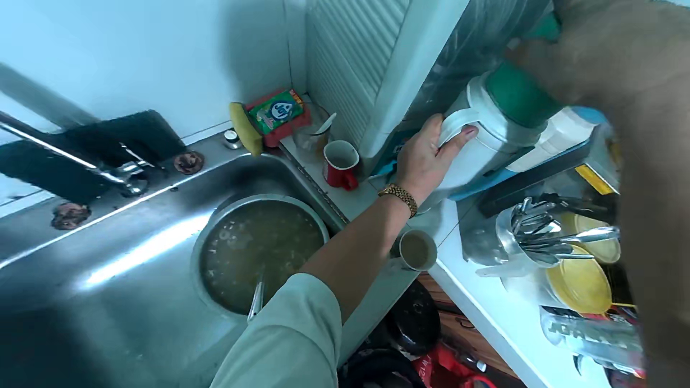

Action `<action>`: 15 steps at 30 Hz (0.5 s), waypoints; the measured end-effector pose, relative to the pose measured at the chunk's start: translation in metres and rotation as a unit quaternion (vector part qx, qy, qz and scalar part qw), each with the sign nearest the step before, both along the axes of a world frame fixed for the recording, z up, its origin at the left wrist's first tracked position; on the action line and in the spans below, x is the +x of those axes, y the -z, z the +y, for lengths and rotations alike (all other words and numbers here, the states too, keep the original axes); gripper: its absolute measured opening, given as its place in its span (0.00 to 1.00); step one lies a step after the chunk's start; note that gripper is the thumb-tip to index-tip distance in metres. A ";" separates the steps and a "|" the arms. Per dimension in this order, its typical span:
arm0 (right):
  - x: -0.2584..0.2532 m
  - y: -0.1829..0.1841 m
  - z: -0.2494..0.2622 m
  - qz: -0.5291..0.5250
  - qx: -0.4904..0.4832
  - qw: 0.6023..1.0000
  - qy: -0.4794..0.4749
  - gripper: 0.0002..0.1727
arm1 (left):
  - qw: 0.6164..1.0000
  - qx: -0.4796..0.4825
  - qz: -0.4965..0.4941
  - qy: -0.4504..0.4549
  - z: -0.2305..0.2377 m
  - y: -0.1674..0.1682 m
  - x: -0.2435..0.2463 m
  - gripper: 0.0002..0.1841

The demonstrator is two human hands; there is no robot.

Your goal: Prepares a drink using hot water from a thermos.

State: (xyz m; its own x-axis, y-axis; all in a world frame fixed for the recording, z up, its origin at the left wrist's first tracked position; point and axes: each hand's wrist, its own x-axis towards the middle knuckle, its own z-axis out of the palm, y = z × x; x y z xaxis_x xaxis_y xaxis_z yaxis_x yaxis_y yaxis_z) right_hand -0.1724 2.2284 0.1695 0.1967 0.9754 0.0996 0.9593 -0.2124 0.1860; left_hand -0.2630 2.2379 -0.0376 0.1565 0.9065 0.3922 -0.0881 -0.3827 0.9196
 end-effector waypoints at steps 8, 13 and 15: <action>0.039 0.139 -0.175 0.134 0.280 0.907 -0.283 0.30 | 0.962 0.111 0.203 -0.143 0.023 -0.014 -0.123 0.25; 0.085 0.320 -0.270 0.210 0.207 0.948 -0.117 0.21 | 0.874 -0.030 0.477 -0.087 0.093 -0.006 -0.174 0.20; 0.107 0.344 -0.291 0.182 0.189 0.963 -0.058 0.22 | 0.839 -0.056 0.538 -0.050 0.106 -0.004 -0.169 0.20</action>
